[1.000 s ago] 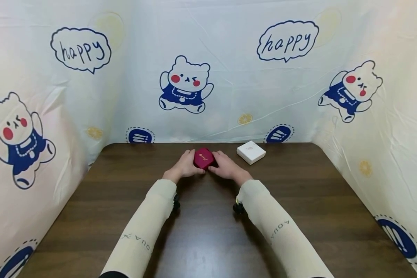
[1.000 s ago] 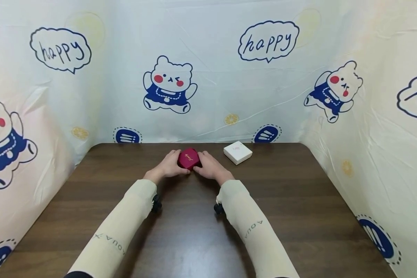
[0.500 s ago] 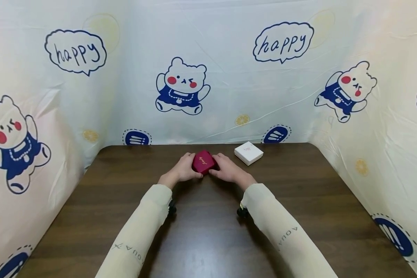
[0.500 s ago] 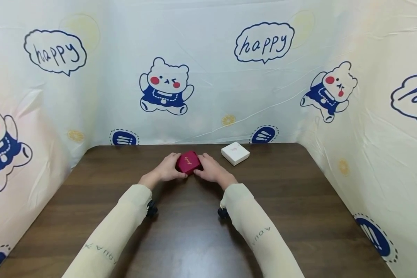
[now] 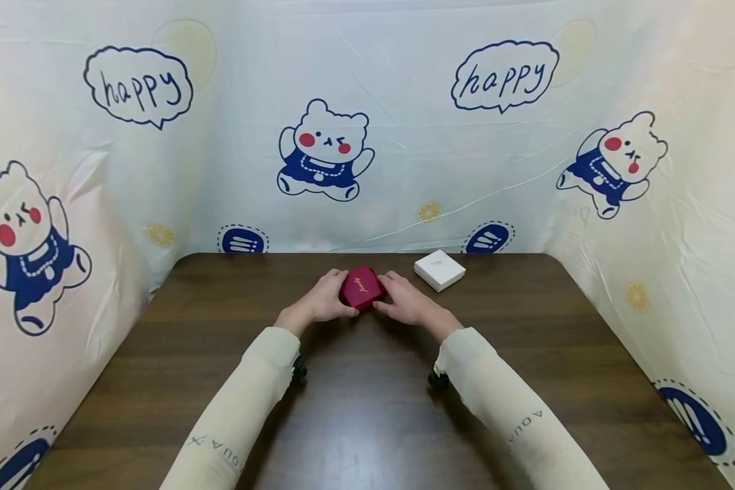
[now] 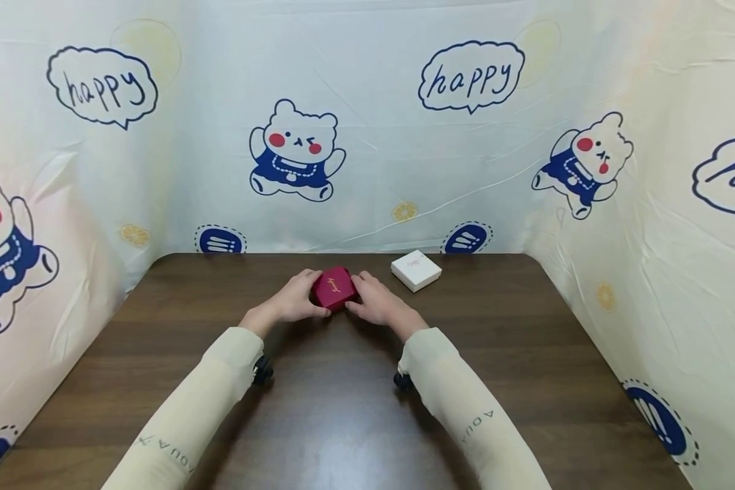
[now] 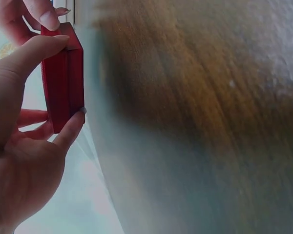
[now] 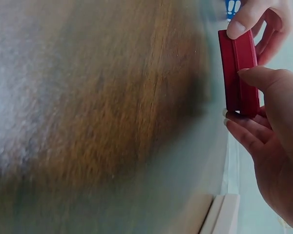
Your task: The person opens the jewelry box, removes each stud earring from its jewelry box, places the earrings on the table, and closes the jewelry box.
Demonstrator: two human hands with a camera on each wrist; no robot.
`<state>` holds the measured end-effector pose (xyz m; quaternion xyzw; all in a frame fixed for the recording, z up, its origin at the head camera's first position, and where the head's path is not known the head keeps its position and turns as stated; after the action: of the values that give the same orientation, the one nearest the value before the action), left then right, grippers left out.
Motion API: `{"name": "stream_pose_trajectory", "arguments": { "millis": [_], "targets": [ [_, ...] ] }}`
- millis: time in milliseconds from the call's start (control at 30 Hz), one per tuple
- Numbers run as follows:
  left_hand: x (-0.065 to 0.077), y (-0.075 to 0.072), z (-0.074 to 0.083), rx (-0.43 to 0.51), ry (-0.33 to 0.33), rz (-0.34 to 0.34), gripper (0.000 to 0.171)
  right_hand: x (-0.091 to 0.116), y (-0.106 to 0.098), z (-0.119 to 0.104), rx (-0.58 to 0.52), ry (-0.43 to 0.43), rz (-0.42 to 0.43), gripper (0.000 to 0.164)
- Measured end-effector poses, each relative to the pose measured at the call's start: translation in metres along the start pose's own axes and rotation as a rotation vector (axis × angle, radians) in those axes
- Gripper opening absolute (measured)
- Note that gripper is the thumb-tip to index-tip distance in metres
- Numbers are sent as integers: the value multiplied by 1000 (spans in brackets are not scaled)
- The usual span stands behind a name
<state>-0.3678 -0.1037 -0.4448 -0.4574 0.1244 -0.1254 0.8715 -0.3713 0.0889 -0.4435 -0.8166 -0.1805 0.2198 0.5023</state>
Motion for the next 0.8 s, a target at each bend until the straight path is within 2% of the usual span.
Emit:
{"name": "stream_pose_trajectory", "arguments": {
  "millis": [233,433,600,800],
  "targets": [
    [4,-2,5,-14,37,-16,95,7,-6,-5,2,-25,-11,62],
    [7,1,10,9,65,-34,94,15,-12,-4,16,-17,-35,67],
    [9,2,15,14,103,-59,93,20,-16,-2,27,-35,-37,77],
    [8,7,24,13,161,-126,92,29,-20,1,-6,-47,-31,92]
  ]
}}
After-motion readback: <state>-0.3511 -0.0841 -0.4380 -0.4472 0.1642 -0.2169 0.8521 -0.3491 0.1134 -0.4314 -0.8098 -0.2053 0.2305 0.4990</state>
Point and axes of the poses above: each hand's wrist, its own x-axis away from the middle knuckle, its own y-axis out of the palm, z = x × y, the point moved 4 cm from there along -x, towards the middle knuckle, and after that the axes turned 8 degrees about z, right-handed, at the moved point
